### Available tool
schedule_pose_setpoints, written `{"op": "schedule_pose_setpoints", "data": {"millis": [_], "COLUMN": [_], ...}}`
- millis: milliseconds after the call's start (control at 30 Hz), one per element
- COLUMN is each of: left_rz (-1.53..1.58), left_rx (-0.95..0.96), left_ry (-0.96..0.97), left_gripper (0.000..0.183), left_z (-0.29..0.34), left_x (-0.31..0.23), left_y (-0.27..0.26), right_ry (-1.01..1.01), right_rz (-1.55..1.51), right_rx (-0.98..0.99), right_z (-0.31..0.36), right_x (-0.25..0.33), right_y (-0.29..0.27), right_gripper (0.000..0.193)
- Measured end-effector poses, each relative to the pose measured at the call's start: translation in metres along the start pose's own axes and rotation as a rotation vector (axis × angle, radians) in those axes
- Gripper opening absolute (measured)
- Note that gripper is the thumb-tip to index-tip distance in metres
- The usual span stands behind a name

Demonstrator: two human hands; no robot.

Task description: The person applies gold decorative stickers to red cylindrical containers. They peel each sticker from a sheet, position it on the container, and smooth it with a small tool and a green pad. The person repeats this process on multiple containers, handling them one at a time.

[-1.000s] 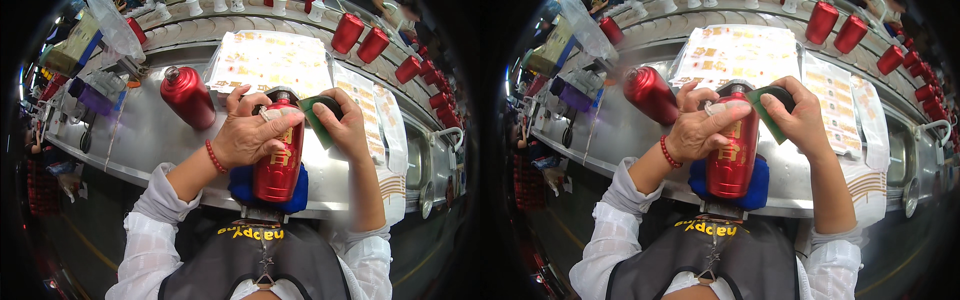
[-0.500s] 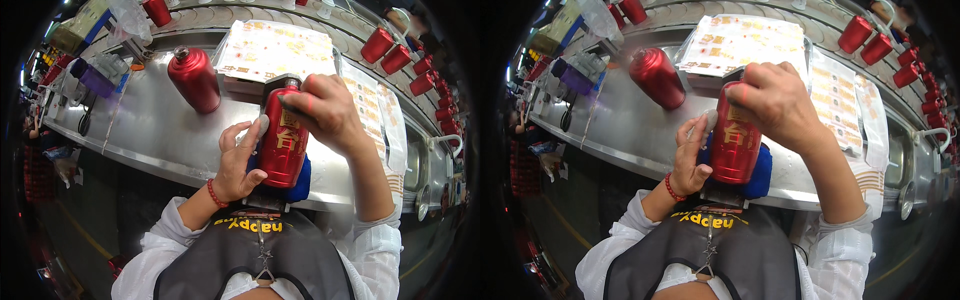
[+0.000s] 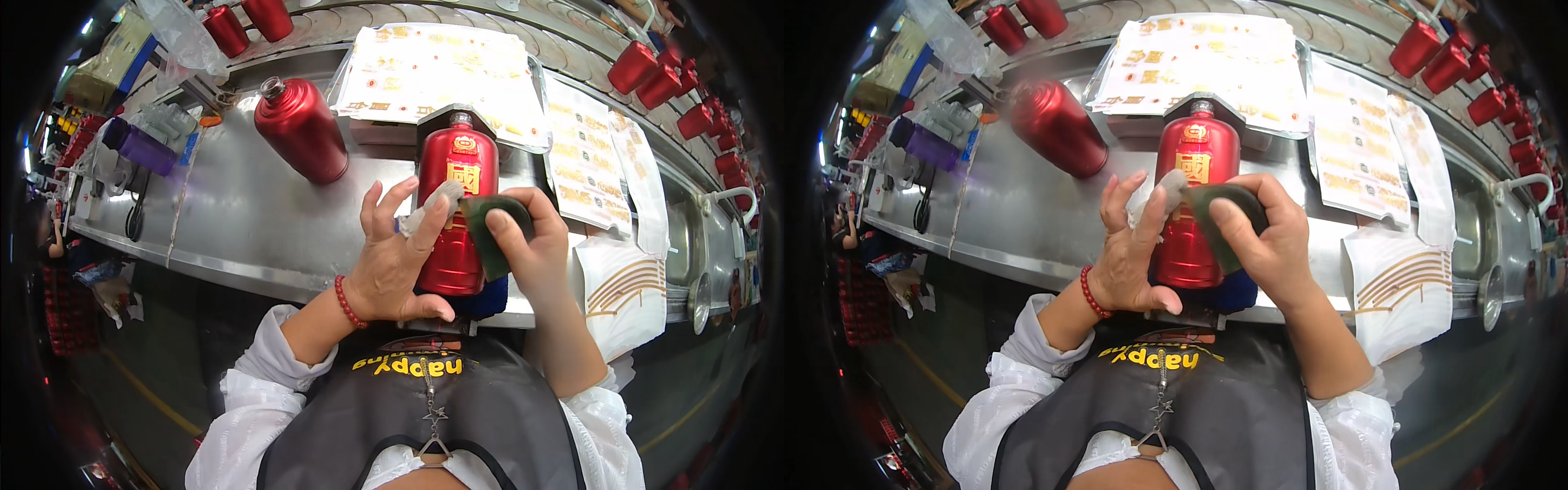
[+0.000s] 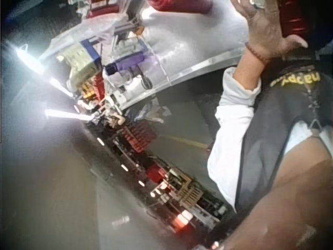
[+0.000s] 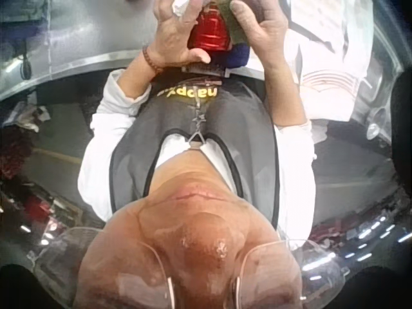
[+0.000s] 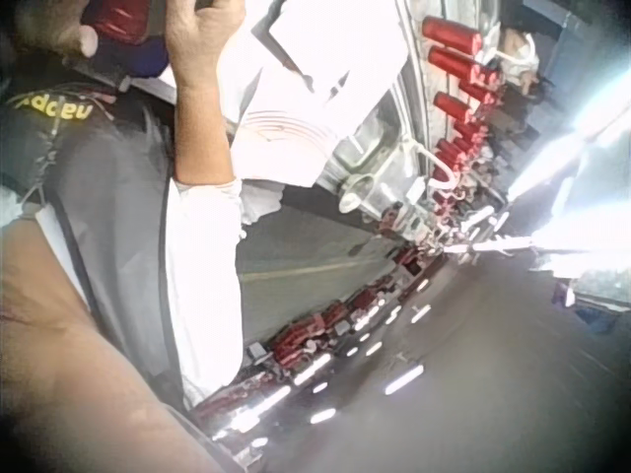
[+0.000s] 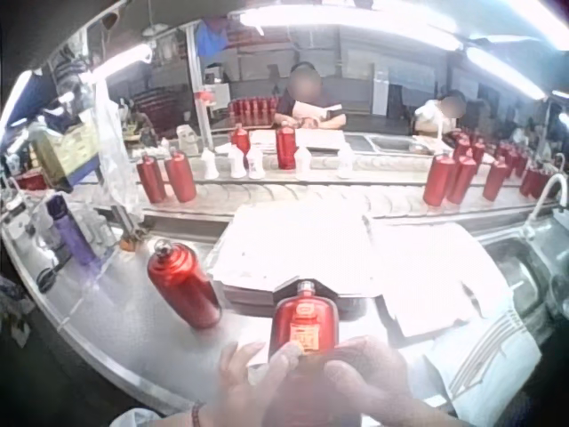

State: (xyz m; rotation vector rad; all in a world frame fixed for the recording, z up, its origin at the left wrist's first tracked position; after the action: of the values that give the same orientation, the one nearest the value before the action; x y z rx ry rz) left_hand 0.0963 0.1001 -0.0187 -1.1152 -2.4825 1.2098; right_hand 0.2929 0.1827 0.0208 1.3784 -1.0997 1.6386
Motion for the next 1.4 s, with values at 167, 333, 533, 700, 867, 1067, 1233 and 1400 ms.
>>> {"op": "schedule_pose_setpoints", "data": {"millis": [167, 333, 533, 700, 867, 1067, 1233, 1400], "left_rz": [0.072, -0.016, -0.118, -0.024, -0.006, -0.015, 0.051, 0.052], "left_rx": [-0.020, 0.024, 0.172, 0.129, -0.010, 0.015, -0.069, -0.147], "left_ry": [-0.054, 0.060, 0.360, 0.352, 0.236, 0.225, 0.147, 0.124], "left_gripper": [0.104, 0.083, 0.065, 0.062, 0.063, 0.060, 0.064, 0.063], "left_z": [0.004, -0.009, -0.035, -0.032, -0.059, -0.056, -0.043, -0.037], "left_x": [0.009, 0.028, 0.026, 0.025, 0.065, 0.061, 0.056, 0.063], "left_y": [0.004, -0.011, -0.017, -0.016, -0.008, -0.011, -0.005, 0.008], "right_ry": [0.069, 0.133, 0.133, 0.130, 0.151, -0.045, -0.299, 0.328], "right_rz": [-0.252, -0.363, -0.448, -0.428, -0.494, -0.106, 0.607, 1.057], "right_rx": [-0.104, -0.050, -0.040, -0.025, 0.009, -0.139, -0.386, -0.448], "right_z": [-0.006, -0.011, -0.010, -0.010, -0.013, 0.007, -0.056, -0.197], "right_x": [-0.032, -0.046, -0.045, -0.053, -0.055, -0.027, -0.035, -0.094], "right_y": [0.005, 0.005, 0.007, 0.006, 0.007, -0.023, -0.145, -0.281], "right_gripper": [0.022, 0.023, 0.022, 0.022, 0.021, 0.019, 0.026, 0.028]}}
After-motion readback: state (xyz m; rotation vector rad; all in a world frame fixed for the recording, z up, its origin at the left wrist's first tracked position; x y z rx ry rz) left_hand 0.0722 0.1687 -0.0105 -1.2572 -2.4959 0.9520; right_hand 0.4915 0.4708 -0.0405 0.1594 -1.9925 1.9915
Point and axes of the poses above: each hand's wrist, its own z-axis away from the middle knuckle, its own y-axis out of the palm, x = y × z, the point moved 1 cm from there along -z, towards the middle knuckle, and after that the axes turned 14 degrees about y, right-handed, at the moved point
